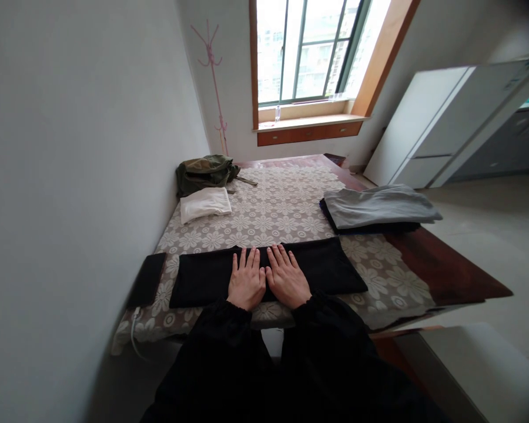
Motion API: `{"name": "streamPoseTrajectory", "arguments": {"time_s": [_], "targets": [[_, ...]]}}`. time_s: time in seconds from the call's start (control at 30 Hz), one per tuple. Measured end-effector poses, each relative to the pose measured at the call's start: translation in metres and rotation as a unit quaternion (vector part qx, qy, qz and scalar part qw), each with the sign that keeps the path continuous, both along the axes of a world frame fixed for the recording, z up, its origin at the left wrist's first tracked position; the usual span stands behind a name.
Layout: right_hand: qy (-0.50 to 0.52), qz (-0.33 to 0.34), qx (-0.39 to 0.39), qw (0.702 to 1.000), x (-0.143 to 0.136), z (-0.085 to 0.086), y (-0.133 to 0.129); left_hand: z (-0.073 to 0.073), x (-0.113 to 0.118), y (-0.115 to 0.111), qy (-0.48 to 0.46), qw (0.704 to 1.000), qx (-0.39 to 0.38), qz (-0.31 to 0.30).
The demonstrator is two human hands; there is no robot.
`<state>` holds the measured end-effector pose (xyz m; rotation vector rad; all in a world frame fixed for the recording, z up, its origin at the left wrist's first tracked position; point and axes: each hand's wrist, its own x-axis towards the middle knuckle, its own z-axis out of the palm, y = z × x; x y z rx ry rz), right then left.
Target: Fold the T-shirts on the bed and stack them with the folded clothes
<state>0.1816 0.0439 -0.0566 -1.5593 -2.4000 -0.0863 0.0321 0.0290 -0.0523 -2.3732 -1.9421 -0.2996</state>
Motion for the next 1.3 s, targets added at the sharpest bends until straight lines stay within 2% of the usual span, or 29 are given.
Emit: {"name": "streamPoseTrajectory", "arguments": {"time_s": [0.2, 0.5, 0.9, 1.3], "targets": [[0.008, 0.067, 0.001, 0.998, 0.004, -0.001, -0.001, 0.0, -0.002, 0.0, 0.0, 1.0, -0.009, -0.01], [0.008, 0.026, -0.003, 1.0, 0.0, 0.0, -0.003, 0.001, -0.003, -0.001, 0.006, 1.0, -0.002, -0.009], [0.021, 0.037, -0.018, 0.999, 0.012, -0.001, 0.004, 0.004, -0.007, -0.002, -0.012, 1.0, 0.001, -0.008], [0.017, -0.019, -0.001, 1.0, -0.004, 0.0, -0.009, 0.003, -0.006, -0.004, 0.009, 1.0, 0.003, -0.013]]}}
